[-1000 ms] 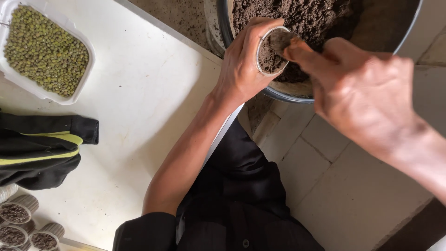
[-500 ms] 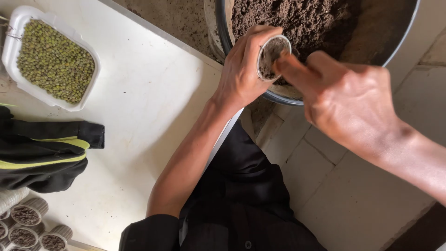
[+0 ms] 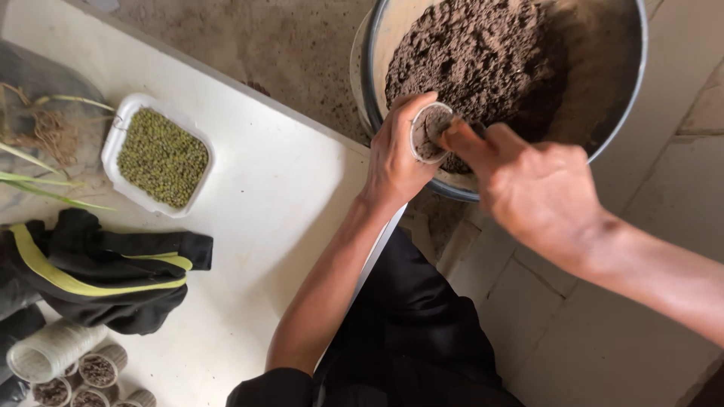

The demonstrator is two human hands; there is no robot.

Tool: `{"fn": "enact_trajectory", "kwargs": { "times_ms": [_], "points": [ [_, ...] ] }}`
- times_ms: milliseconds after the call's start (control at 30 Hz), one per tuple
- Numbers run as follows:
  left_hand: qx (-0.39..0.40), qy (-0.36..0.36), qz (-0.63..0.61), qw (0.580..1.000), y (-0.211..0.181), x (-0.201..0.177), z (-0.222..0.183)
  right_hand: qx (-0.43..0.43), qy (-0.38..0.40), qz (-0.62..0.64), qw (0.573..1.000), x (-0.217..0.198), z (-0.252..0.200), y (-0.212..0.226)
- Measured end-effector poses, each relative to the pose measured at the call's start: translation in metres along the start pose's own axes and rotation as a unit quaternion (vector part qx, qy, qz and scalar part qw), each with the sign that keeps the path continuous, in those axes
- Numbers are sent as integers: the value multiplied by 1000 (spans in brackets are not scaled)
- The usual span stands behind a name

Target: Filling a small plastic cup with soil from a bucket using a spoon

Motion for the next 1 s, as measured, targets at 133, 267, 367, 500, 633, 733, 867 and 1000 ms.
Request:
{"fn": "enact_trajectory", "kwargs": {
  "times_ms": [133, 267, 367, 500, 633, 733, 867, 1000],
  "points": [
    [-12, 16, 4, 1000, -5, 4, 3, 44, 64, 104, 992, 13, 4, -2],
    [-9, -31, 22, 999, -11, -2, 8, 65, 11, 424, 903, -8, 14, -21],
    [-29, -34, 25, 999, -4, -3, 3, 61, -21, 368, 928, -13, 13, -24],
    [-37, -42, 35, 998, -2, 0, 7, 82, 110, 265, 955, -15, 8, -11],
    [8, -34, 68, 997, -2, 5, 5, 96, 113, 373, 916, -10, 9, -7],
    [11, -28, 106, 994, -2, 6, 3, 115, 116, 446, 880, 2, 8, -4],
    [-37, -13, 113, 993, 3, 6, 3, 120, 135, 452, 874, -1, 7, -12],
    [-64, -30, 117, 991, -2, 3, 8, 110, 58, 310, 942, -28, 15, -39]
  ]
}}
Point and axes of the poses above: each hand's wrist, its own z-axis towards the middle knuckle, its own x-axis out of the palm, y = z × x, the point moved 8 cm from there along z, towards the middle knuckle, and after that the axes turned 15 degrees about -z, right-handed, at the moved point
